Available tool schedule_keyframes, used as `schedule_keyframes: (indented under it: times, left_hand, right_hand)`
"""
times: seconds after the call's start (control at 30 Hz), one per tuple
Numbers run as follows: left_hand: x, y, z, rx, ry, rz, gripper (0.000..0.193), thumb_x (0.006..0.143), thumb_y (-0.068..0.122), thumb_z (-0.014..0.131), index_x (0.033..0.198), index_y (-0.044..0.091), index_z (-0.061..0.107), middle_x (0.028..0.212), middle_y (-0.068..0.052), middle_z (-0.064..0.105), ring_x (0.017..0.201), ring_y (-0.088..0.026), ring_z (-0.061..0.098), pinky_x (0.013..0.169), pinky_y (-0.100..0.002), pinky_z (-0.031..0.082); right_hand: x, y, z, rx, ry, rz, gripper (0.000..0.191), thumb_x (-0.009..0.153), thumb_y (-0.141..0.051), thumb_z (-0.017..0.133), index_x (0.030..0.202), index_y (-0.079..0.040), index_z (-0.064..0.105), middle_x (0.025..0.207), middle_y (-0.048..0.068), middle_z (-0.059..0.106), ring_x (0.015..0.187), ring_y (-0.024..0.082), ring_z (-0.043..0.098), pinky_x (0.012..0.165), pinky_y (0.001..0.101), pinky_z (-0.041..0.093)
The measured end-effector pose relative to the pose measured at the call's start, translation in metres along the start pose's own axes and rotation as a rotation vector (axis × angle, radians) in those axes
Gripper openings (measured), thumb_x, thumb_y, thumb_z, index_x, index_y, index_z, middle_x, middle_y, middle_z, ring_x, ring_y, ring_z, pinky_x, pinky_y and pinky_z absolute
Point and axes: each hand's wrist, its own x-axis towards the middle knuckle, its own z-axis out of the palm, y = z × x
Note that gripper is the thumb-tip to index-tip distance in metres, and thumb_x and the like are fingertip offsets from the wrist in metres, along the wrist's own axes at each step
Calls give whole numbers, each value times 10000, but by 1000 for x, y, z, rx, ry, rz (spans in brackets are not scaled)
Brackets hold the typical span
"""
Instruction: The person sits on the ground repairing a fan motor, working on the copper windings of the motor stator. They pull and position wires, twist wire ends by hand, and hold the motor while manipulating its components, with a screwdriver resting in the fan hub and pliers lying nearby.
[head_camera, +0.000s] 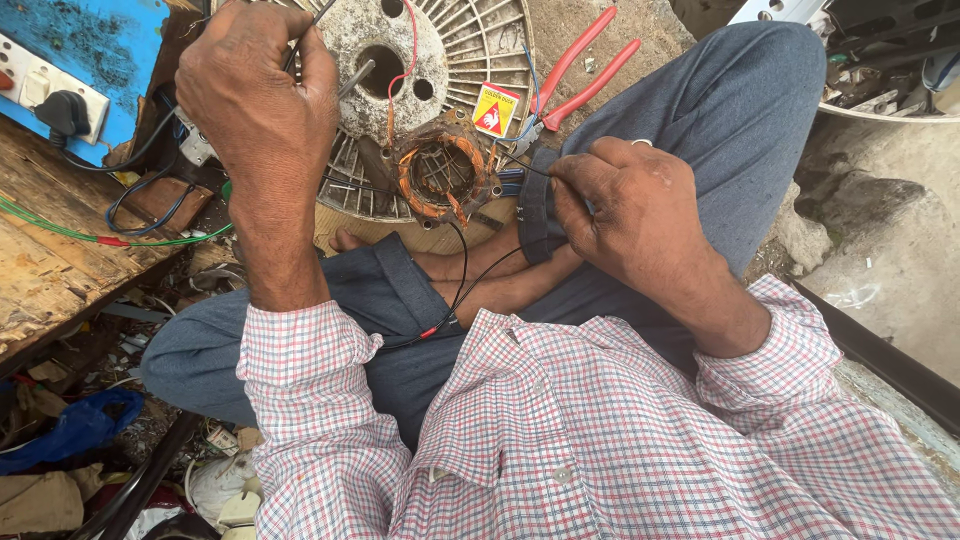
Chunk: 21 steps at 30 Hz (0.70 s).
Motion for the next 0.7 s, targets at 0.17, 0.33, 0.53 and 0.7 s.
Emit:
schedule_keyframes:
  times: [0.17,0.33,0.53,0.7]
  left_hand:
    - [4,7,-5,18,9,30,124,836,-17,785,913,68,740,876,-73,704,725,-207,697,624,-366,515]
    - [8,13,-10,3,27,76,117,829,-17,804,878,52,723,868,-85,700,719,-226,698,610,-366,514]
    - [7,12,-10,5,25,89,128,791,-25,781,884,48,734,859,-91,697,716,-231,697,611,-363,515]
    - [5,7,-4,-9,20,75,124,819,-22,804,897,53,743,811,-85,696,670,-216,691,573,-352,510]
  right_hand:
    - [0,-1,0,-8,1,6,173,885,-138,786,1040,-62,777,800,69,615,731,264,649,637,404,516]
    - [-2,-1,-1,-7,3,11,182,893,-140,782,1053,-53,777,793,68,615,721,261,647,627,404,513]
    - [-4,-1,-3,-9,8,11,174,900,-138,781,1051,-53,773,806,72,616,735,266,652,635,406,516]
    - [-6,-3,-5,-10,12,12,164,892,-139,787,1035,-61,772,803,78,614,737,279,652,641,414,516]
